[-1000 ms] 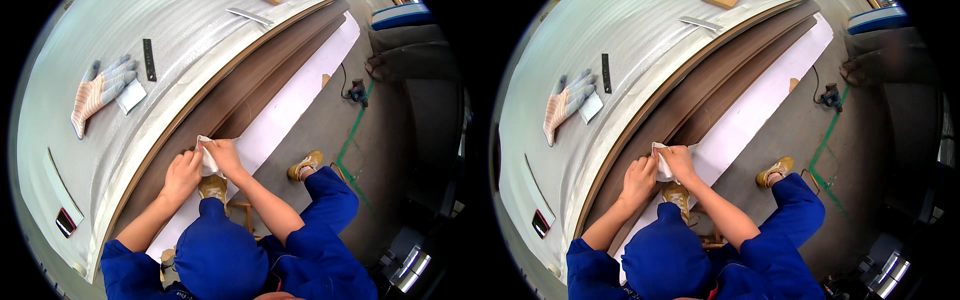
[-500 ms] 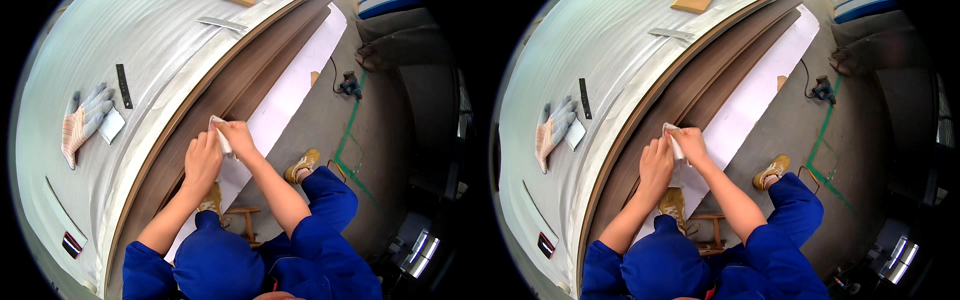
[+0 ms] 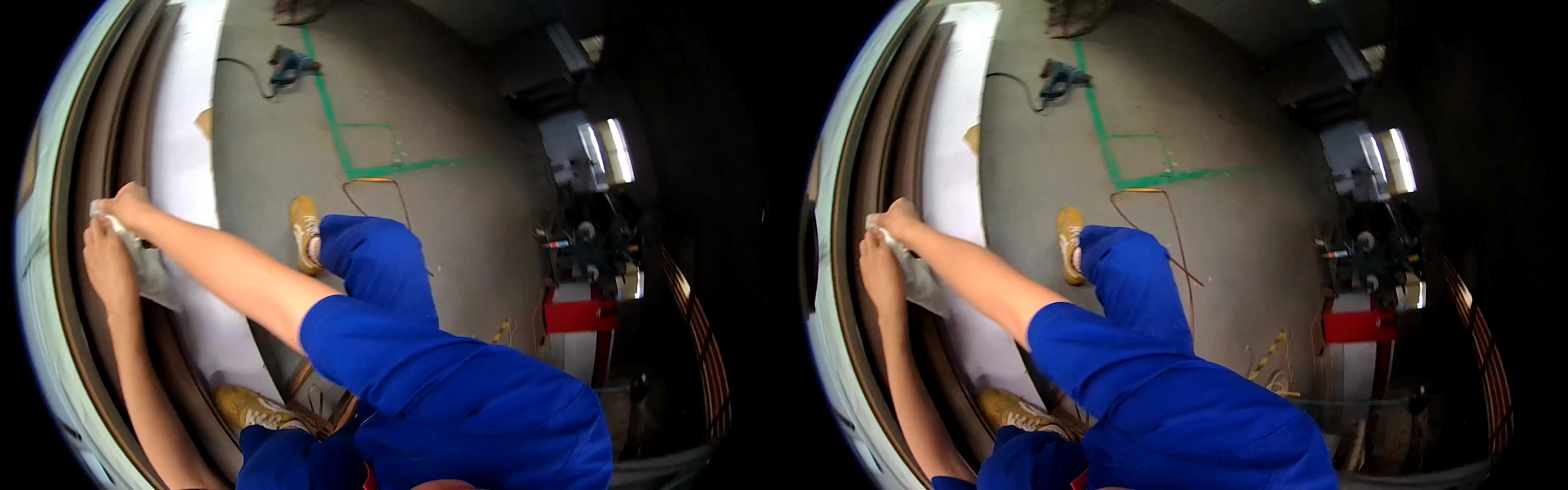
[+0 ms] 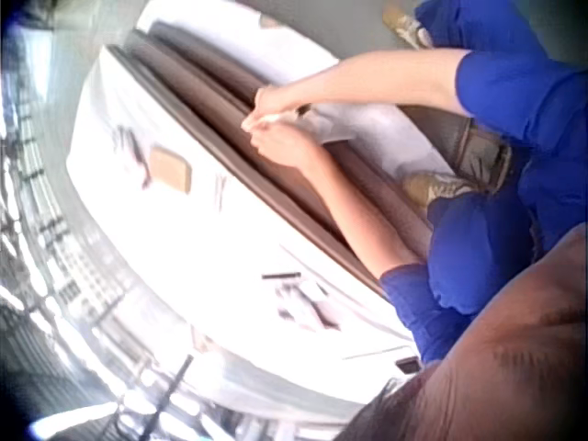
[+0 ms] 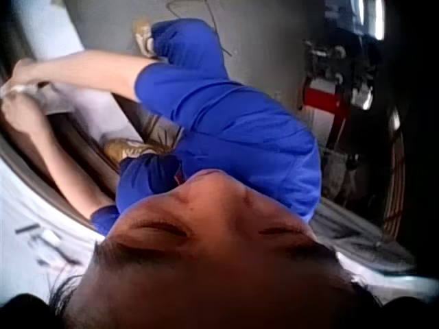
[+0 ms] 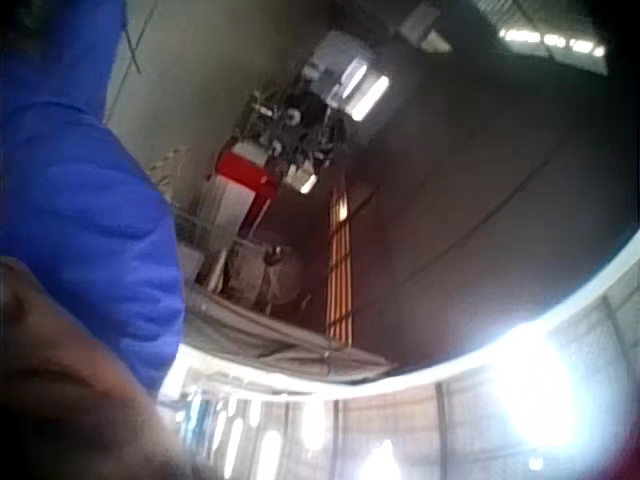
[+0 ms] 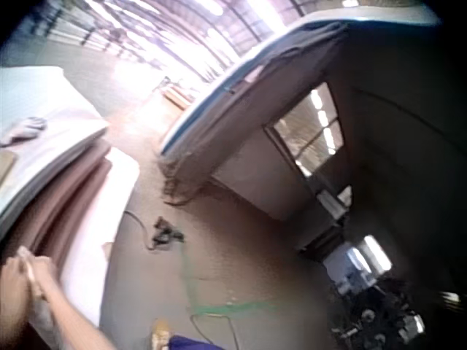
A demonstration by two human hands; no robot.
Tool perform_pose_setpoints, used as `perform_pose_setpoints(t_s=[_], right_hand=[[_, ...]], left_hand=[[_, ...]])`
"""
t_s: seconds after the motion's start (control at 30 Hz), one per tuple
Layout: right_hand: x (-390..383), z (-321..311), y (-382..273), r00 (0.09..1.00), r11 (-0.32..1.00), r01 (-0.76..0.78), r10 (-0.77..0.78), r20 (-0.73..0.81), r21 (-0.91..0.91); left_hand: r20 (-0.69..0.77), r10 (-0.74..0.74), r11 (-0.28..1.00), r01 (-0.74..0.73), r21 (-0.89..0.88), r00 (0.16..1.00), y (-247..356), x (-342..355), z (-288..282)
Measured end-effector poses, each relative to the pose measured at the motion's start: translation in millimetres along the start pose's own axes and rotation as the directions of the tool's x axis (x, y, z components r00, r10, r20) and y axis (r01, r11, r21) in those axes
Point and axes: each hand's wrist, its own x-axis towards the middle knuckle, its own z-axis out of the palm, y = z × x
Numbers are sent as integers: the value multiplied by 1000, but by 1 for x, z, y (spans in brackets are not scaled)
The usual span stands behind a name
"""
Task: The person wipes the edge of a curved wooden panel with a cloth, then uses a metal scraper to trim excess veneer along the edge. The person repeatedly scrapes and wipes the same edge area throughout the clip.
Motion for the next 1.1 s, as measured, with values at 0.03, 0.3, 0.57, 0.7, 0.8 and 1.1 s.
perform_pose_setpoints(t_s=[0.03, 0.3, 0.57, 0.7, 0.8, 1.1], right_hand=[[10, -15, 12, 998, 997, -37, 40, -43, 67], [2, -7, -6, 992, 996, -66, 72, -106, 58], [-97, 9, -6, 992, 996, -87, 86, 94, 7], [-133, 21, 8, 989, 995, -89, 82, 121, 52], [-160, 25, 13, 991, 996, -84, 83, 103, 5], [-241, 40, 22, 961, 993, -101, 112, 254, -53]], left_hand=[[-7, 86, 996, -86, -8, 996, 12, 10, 18], [7, 113, 989, -114, 91, 994, 3, 13, 4], [62, 93, 975, -104, 196, 994, -12, -80, -33], [68, 78, 990, -85, 114, 995, -7, -117, -60], [126, 34, 993, -48, 107, 991, -6, -140, -71], [186, 2, 976, -43, 214, 983, -25, -222, -89]])
